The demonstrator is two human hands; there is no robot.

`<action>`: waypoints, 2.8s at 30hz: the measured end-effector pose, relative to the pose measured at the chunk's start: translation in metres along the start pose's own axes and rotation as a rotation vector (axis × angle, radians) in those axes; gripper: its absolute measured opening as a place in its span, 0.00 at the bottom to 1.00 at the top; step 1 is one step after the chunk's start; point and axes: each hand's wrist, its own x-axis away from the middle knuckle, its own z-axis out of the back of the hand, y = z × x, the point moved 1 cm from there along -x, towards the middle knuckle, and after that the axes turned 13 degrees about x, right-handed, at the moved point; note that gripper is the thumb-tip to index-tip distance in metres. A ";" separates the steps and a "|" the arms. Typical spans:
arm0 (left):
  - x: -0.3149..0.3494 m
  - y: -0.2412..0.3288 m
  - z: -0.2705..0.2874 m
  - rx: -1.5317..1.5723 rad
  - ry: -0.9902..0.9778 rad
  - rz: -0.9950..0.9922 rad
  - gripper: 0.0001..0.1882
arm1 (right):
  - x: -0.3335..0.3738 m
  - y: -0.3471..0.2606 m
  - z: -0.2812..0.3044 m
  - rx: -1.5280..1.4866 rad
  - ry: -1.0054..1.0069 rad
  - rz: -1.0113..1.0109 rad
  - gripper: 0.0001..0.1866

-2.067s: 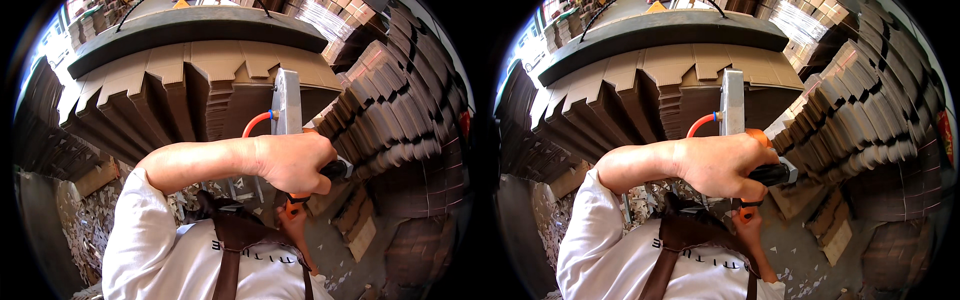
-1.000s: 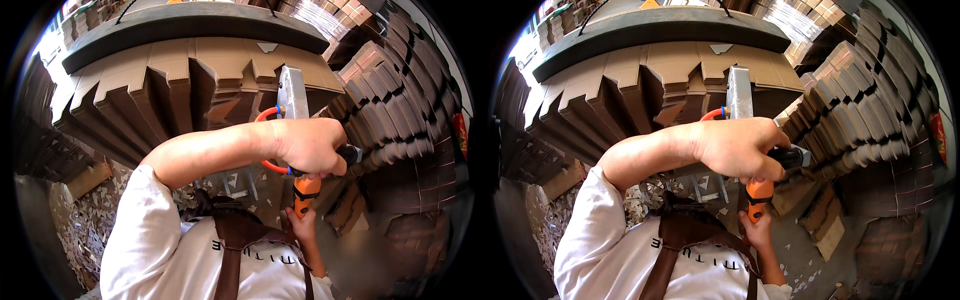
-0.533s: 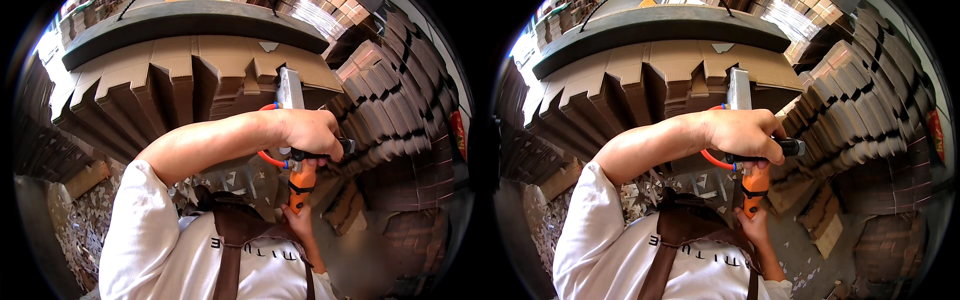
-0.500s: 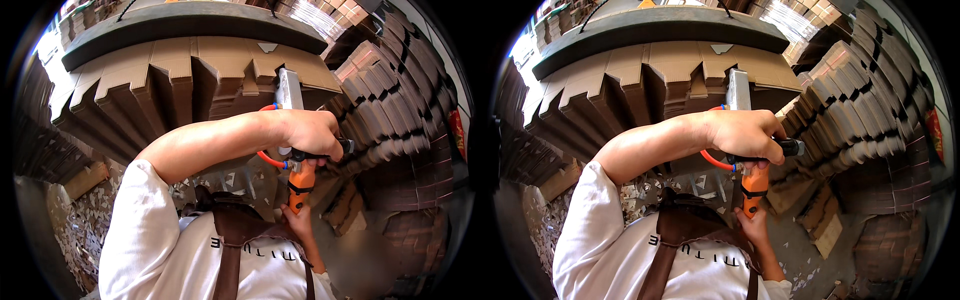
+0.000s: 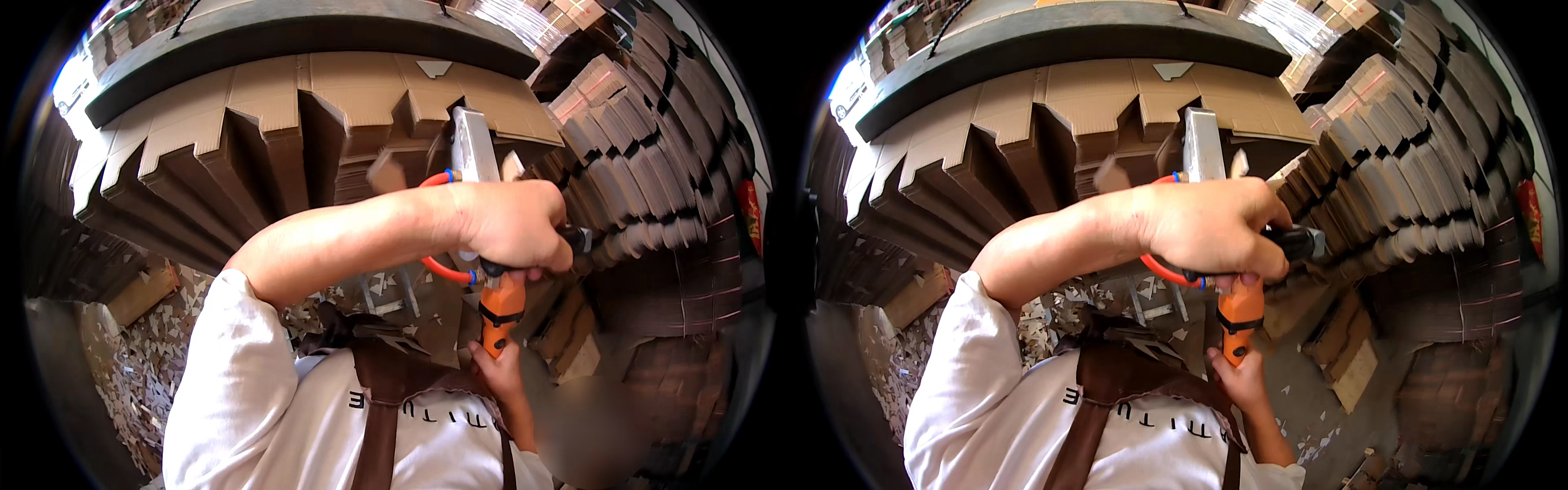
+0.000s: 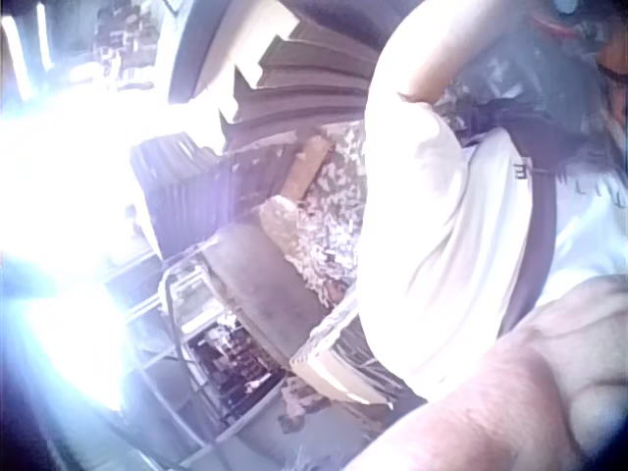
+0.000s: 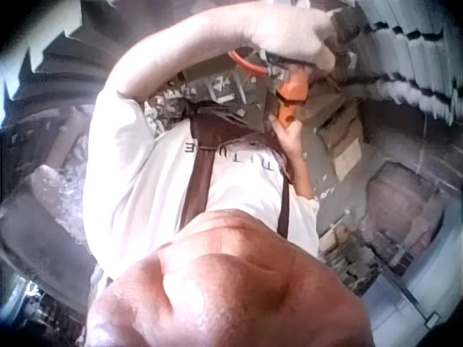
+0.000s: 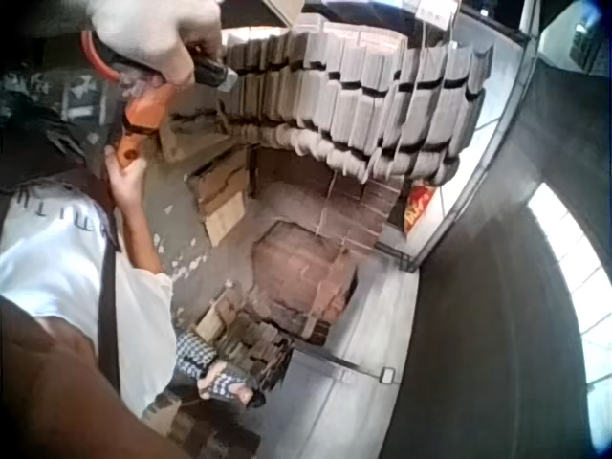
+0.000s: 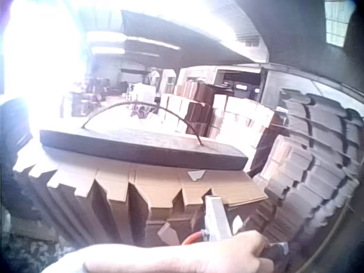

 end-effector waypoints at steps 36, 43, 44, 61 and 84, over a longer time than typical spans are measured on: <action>-0.023 -0.048 0.022 0.202 0.059 0.191 0.12 | -0.020 0.029 -0.008 0.109 -0.137 -0.028 0.10; -0.021 -0.057 0.027 0.241 0.037 0.205 0.12 | -0.025 0.033 -0.021 0.029 -0.132 -0.071 0.11; -0.022 -0.063 0.027 0.247 0.027 0.201 0.12 | -0.025 0.037 -0.022 0.042 -0.146 -0.067 0.11; -0.029 -0.099 0.032 0.296 0.112 0.263 0.10 | -0.043 0.077 -0.033 0.047 -0.302 -0.293 0.07; -0.035 -0.185 0.041 0.324 0.098 0.261 0.24 | -0.070 0.148 -0.072 -0.096 -0.243 -0.126 0.04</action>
